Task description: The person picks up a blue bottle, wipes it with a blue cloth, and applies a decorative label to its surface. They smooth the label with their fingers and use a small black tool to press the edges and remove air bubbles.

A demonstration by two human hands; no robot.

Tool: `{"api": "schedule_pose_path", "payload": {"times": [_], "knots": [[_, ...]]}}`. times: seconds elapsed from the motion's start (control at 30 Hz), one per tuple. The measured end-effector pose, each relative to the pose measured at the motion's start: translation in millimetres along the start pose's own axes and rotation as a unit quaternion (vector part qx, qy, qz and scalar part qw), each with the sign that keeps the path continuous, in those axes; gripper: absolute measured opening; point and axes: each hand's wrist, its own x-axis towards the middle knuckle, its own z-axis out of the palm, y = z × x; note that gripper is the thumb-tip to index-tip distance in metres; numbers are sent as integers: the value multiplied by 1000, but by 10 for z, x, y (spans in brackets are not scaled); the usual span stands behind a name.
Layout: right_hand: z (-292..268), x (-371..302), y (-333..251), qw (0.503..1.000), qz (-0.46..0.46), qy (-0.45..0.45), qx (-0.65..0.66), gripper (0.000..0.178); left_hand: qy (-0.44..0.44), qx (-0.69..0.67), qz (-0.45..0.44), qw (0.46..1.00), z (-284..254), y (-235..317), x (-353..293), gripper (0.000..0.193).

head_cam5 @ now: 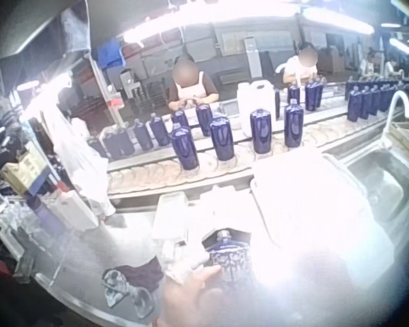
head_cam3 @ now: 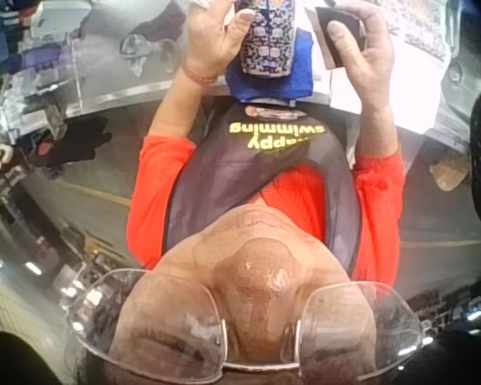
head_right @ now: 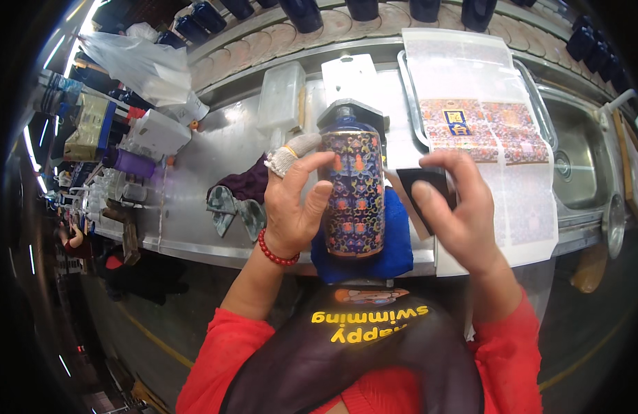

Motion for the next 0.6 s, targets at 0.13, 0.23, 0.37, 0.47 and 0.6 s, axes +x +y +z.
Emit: {"api": "schedule_pose_path", "payload": {"times": [0.13, 0.23, 0.37, 0.47, 0.6], "knots": [[23, 527, -90, 993, 0, -83, -87, 22, 8, -30, -34, 999, -4, 5, 25, 34], [88, 737, -56, 990, 46, -122, -53, 22, 1, -33, -46, 998, -17, -23, 31, 32], [116, 817, -29, 985, 65, -151, -57, 22, 5, -27, -40, 999, -2, -69, 51, 31], [126, 847, -30, 982, 86, -162, -50, 23, 12, -34, -32, 999, 22, -87, 79, 31], [155, 872, -17, 980, 96, -169, -33, 25, 19, -46, -26, 998, 46, -108, 110, 30]]}}
